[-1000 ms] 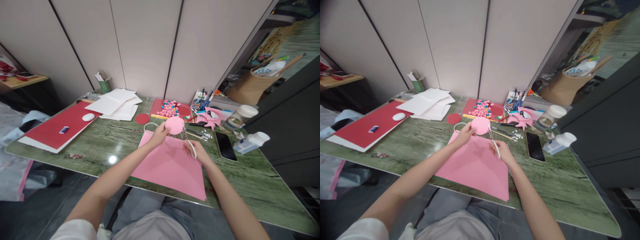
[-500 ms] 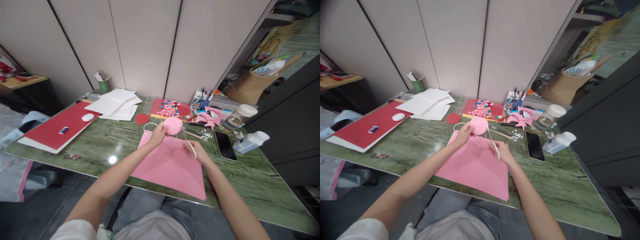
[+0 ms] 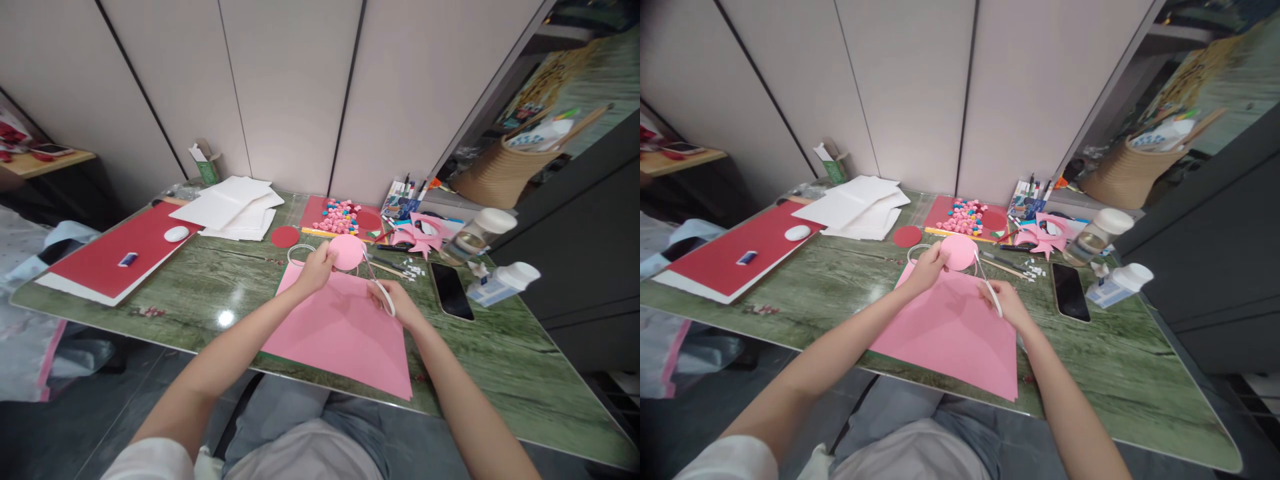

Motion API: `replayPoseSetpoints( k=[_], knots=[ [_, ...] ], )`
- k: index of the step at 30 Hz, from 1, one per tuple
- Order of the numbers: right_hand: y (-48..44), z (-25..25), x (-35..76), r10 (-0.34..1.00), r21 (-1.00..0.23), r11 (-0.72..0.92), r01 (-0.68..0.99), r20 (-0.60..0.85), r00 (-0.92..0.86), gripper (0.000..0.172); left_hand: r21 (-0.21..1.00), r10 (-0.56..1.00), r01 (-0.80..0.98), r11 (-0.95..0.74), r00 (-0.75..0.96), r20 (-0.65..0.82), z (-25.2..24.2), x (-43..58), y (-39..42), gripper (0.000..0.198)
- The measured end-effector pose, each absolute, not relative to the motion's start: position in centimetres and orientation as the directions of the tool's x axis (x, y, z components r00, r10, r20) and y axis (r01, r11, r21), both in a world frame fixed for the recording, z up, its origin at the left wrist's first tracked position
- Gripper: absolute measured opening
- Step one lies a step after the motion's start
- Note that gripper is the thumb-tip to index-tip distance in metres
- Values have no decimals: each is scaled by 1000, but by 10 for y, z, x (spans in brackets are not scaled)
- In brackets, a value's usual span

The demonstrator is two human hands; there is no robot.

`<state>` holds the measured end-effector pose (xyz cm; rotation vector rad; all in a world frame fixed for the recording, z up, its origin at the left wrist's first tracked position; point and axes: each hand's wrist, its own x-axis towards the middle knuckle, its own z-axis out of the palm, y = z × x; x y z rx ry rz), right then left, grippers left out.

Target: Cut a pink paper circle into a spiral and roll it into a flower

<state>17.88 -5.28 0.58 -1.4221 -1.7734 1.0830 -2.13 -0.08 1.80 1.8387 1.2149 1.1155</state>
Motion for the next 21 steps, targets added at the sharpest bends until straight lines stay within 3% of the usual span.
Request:
replayPoseSetpoints(
  k=[11,21],
  knots=[
    [-52,11,187,951,-869,83,488,-77,-298,42,721,910,556,-415,264,320,25,-30,5,16],
    [-49,10,191,958,-808,70,585,-108,-264,43,736,900,520,-434,280,333,22,-34,10,17]
  ],
)
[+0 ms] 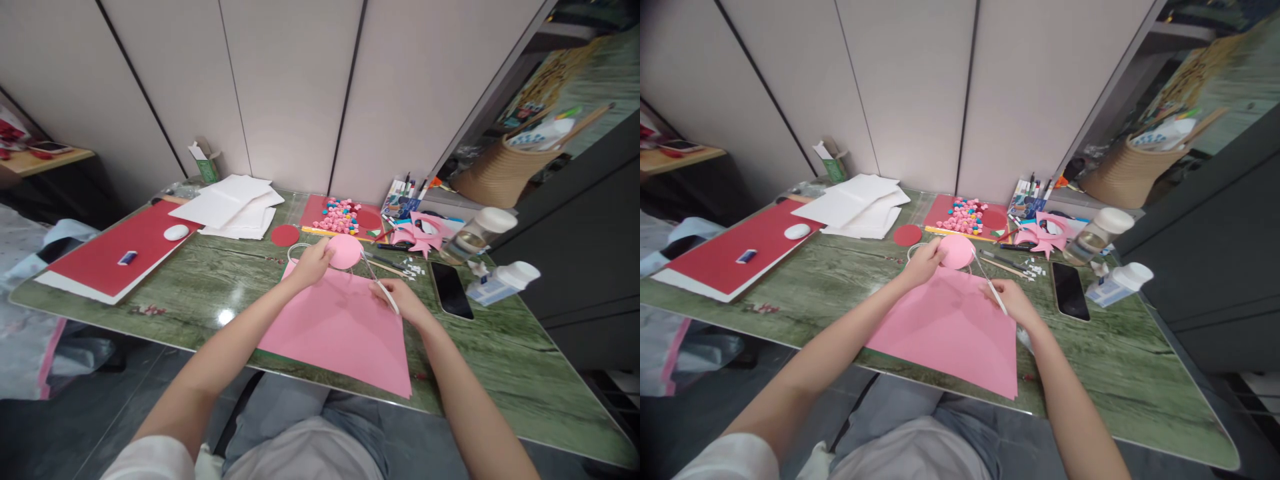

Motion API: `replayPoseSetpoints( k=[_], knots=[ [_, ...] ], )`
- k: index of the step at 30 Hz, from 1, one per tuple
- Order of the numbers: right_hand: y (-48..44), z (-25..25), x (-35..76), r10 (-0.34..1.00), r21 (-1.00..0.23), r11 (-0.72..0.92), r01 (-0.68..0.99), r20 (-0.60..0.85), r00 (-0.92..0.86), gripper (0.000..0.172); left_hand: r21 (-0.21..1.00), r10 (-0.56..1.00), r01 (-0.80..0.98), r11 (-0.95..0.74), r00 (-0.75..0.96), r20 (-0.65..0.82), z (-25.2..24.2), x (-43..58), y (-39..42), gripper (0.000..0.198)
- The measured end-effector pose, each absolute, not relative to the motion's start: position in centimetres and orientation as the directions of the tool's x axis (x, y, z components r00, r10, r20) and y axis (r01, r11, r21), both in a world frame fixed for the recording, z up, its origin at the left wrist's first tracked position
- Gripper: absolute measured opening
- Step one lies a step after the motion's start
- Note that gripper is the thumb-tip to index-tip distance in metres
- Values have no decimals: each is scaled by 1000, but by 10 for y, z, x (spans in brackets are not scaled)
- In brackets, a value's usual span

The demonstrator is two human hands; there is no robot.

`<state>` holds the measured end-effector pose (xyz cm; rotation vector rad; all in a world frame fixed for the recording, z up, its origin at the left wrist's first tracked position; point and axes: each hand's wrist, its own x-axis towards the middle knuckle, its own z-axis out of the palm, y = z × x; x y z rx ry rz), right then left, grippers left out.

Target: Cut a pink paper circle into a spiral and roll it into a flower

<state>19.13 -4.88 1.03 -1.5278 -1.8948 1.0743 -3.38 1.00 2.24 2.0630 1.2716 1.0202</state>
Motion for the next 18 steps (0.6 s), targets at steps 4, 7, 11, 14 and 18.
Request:
replayPoseSetpoints(
  k=[4,7,11,14,18],
  knots=[
    [-50,10,192,948,-821,82,565,-111,-298,43,874,937,351,-335,223,270,11,-33,19,18],
    [-51,13,191,954,-836,88,542,-85,-286,42,935,955,240,-263,200,217,4,-31,24,20],
    [-51,13,191,968,-843,82,532,-58,-243,41,950,957,189,-250,200,212,0,-27,24,21],
    [-50,9,192,970,-831,82,551,-59,-234,40,944,954,197,-263,199,225,0,-25,21,19],
    [-49,5,194,972,-819,79,569,-64,-227,40,940,951,207,-272,205,230,0,-25,19,18]
  ],
)
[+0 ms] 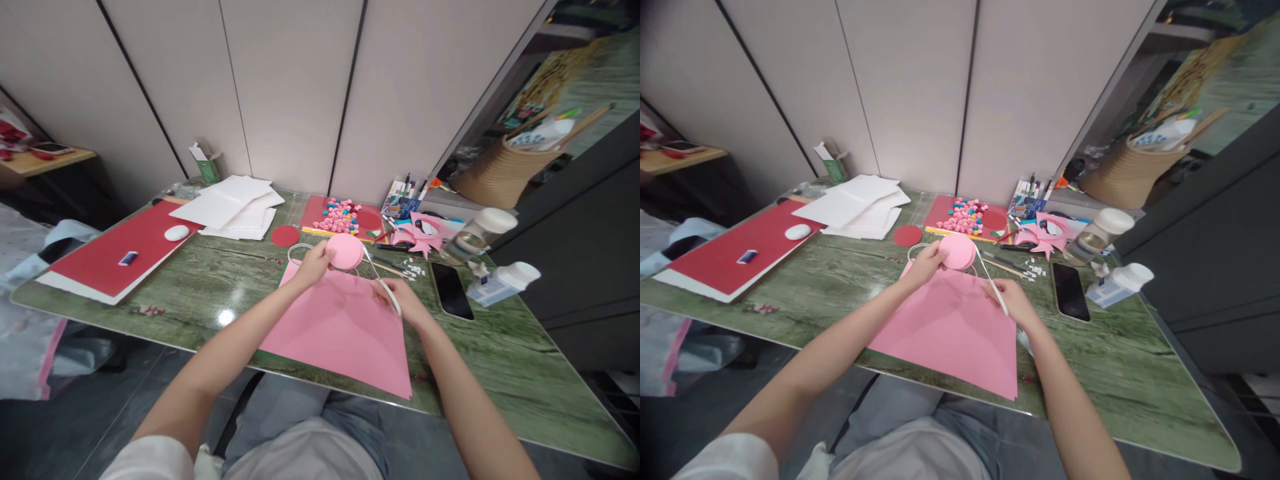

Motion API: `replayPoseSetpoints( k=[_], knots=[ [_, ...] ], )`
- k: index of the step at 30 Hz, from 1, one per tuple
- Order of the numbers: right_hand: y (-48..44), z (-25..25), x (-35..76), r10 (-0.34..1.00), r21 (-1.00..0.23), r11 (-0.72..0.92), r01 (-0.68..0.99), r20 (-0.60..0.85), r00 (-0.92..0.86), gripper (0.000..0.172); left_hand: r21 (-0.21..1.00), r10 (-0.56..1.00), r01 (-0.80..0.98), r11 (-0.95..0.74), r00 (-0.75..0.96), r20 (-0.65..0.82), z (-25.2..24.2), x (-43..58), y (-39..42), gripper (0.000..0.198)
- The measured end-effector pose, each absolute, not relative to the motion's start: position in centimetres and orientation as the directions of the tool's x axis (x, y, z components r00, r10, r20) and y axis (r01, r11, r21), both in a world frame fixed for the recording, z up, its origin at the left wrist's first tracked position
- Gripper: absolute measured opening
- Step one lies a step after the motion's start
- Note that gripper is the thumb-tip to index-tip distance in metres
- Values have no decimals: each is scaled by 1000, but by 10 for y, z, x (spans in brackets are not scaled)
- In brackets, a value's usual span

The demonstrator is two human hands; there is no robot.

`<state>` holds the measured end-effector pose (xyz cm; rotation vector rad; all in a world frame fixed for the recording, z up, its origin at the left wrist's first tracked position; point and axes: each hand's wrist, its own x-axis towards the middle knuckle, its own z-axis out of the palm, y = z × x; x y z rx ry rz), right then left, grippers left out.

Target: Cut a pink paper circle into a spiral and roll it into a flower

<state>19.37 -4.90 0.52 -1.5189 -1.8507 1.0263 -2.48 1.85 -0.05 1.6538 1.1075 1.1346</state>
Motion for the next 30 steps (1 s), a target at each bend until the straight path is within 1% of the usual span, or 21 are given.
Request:
replayPoseSetpoints(
  k=[7,16,30],
  knots=[
    [-49,6,192,973,-818,82,570,-57,-222,42,945,957,203,-255,193,216,1,-24,18,18],
    [-49,6,190,976,-831,76,551,-50,-210,44,973,974,149,-176,168,150,7,-22,14,17],
    [-50,9,189,976,-828,79,554,-49,-213,44,967,972,162,-195,163,169,7,-22,14,16]
  ],
)
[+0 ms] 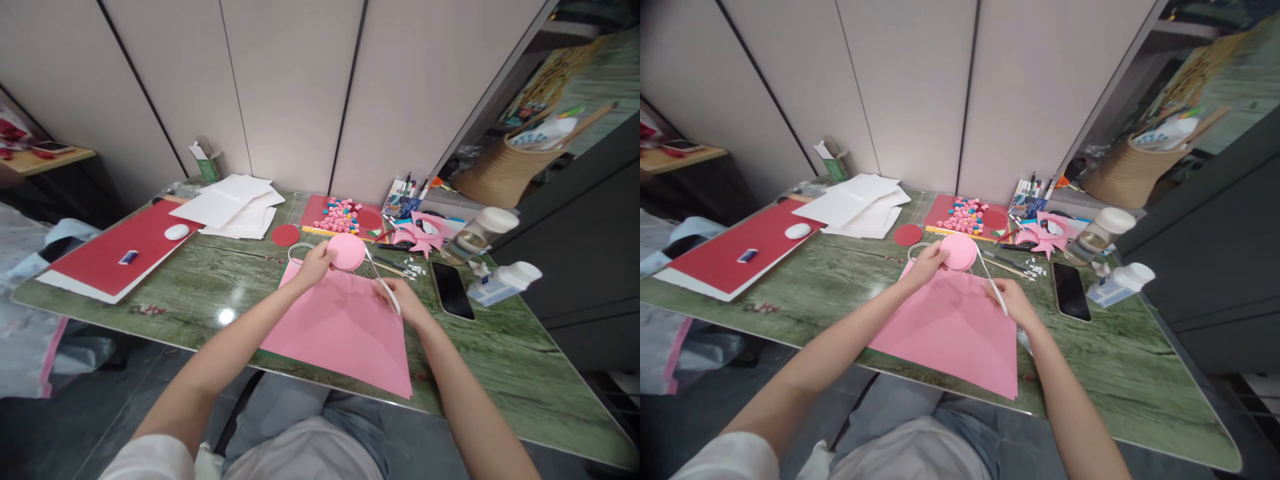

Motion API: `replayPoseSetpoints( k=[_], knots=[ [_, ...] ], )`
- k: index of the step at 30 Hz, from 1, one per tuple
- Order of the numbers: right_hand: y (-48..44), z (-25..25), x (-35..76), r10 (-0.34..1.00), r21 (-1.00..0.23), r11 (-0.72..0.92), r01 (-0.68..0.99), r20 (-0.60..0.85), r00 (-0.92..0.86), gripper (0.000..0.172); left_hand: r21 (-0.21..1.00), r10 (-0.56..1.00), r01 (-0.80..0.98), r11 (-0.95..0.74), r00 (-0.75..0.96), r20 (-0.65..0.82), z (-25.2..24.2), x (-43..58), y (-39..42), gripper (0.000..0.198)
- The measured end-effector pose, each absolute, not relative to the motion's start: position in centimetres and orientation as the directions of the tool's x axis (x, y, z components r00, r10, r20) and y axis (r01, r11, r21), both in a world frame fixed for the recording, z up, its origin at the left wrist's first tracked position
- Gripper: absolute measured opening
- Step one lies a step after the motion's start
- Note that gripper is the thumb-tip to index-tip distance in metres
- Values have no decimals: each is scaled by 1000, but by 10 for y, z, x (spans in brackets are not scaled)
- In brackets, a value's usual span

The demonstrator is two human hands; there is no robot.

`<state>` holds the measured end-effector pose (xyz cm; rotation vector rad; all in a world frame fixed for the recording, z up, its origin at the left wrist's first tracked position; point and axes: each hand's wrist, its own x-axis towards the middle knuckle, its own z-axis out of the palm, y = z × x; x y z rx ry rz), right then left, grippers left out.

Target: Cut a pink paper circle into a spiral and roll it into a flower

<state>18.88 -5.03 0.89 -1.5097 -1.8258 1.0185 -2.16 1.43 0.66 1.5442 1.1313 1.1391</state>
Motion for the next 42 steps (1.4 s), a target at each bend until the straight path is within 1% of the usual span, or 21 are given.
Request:
replayPoseSetpoints(
  k=[7,15,27,35,42],
  knots=[
    [-50,9,189,975,-831,79,550,-50,-216,42,949,955,183,-258,199,221,1,-23,17,16],
    [-51,9,189,974,-834,78,547,-54,-221,41,949,954,176,-261,197,226,1,-23,17,18],
    [-52,10,188,972,-855,64,515,-63,-226,40,904,932,263,-337,231,281,3,-26,16,17],
    [-52,12,188,969,-866,63,497,-67,-240,39,905,938,277,-322,220,266,4,-26,15,20],
    [-52,12,188,969,-864,65,499,-64,-237,41,905,933,267,-331,234,272,4,-26,14,20]
  ],
)
